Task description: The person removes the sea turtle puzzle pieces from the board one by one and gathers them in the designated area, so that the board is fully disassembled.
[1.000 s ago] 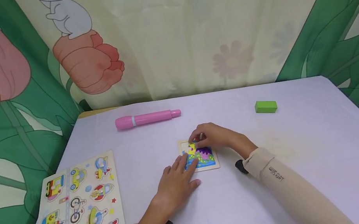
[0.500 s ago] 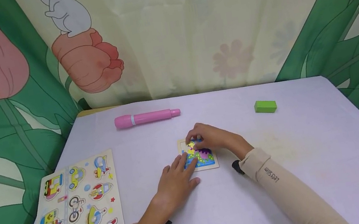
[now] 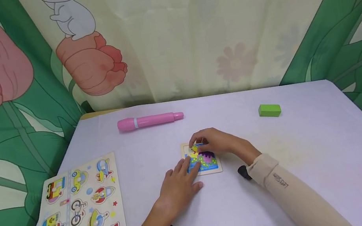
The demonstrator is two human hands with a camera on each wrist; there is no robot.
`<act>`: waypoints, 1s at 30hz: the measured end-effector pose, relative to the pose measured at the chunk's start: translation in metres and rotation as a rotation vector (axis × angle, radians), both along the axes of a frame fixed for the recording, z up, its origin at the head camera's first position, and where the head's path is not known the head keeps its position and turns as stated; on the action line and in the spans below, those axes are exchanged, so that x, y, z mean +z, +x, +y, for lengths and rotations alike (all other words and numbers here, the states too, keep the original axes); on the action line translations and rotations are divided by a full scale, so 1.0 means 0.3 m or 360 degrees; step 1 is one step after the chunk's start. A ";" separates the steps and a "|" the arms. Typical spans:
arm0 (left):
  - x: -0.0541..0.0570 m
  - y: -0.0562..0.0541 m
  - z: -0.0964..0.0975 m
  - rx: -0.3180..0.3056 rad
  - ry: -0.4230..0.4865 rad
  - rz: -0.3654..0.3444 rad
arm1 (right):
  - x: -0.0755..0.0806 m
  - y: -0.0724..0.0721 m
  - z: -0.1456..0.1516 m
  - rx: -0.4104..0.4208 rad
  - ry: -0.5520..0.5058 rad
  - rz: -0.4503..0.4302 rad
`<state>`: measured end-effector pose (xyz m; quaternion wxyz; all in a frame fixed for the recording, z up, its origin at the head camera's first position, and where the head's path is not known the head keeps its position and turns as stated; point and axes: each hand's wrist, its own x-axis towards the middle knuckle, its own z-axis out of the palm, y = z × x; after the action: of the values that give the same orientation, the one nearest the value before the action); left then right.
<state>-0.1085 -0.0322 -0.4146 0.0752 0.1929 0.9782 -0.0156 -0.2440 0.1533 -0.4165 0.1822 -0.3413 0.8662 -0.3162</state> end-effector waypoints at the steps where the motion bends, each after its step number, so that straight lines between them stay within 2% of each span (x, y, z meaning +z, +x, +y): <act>1: 0.001 0.000 0.000 0.0001 0.0001 0.0001 | 0.001 -0.002 0.004 -0.0016 -0.0007 -0.0003; 8: 0.003 -0.008 0.007 0.0026 0.0024 -0.0013 | 0.033 -0.018 0.075 -0.0155 -0.0025 0.0009; 14: 0.004 0.004 0.008 0.0038 0.0059 -0.0024 | 0.045 -0.020 0.192 -0.0463 -0.0128 -0.0138; 18: 0.002 0.011 0.008 0.0035 0.0073 -0.0031 | 0.044 -0.016 0.277 -0.0600 -0.0101 -0.0159; 24: 0.003 0.015 0.008 0.0034 0.0083 -0.0021 | 0.036 -0.016 0.362 -0.0615 -0.0054 -0.0154; 30: 0.006 0.018 0.009 0.0033 0.0082 -0.0013 | 0.018 -0.020 0.379 -0.0630 0.0002 -0.0116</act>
<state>-0.1032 -0.0295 -0.4128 0.0743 0.1846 0.9799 0.0112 -0.2500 0.2671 -0.4111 0.1478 -0.1527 0.9094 -0.3575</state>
